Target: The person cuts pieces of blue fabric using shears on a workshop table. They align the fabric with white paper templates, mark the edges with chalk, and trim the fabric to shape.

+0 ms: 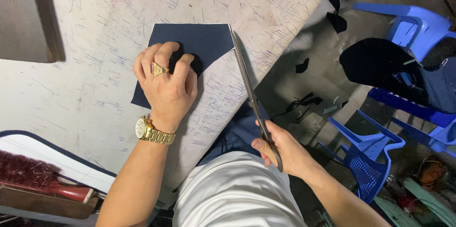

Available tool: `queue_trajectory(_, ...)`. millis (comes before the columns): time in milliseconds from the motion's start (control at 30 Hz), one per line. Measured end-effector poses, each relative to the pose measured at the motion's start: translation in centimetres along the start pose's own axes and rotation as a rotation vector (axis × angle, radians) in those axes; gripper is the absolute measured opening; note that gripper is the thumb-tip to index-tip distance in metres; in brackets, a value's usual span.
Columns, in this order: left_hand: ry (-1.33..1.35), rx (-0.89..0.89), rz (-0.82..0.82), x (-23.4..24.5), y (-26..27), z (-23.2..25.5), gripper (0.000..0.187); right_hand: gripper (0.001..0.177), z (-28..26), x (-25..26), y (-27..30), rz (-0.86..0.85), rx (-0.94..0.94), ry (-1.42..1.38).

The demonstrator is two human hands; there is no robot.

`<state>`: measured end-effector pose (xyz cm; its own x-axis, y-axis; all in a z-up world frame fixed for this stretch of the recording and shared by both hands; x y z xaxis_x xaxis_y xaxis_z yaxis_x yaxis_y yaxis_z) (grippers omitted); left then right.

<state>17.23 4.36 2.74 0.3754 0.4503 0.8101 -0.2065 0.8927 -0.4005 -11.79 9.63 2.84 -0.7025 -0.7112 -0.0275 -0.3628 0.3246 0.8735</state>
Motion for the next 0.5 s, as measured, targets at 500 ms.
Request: queue_trajectory(500,0.019,0.003,0.005,-0.2,0.2,-0.4,0.027,0.064,-0.5,-0.8,-0.1,0.065,-0.075,0.027)
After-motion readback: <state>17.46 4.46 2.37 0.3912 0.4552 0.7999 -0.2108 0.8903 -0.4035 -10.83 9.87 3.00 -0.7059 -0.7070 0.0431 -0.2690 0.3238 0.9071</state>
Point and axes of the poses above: each hand's wrist, its own y-axis away from the middle knuckle, its own x-axis out of the back of the hand, z = x × y, the point moved 6 cm from there along -y, towards the middle knuckle, and after that the axes turned 1 degree about x, right-handed, at the moved point
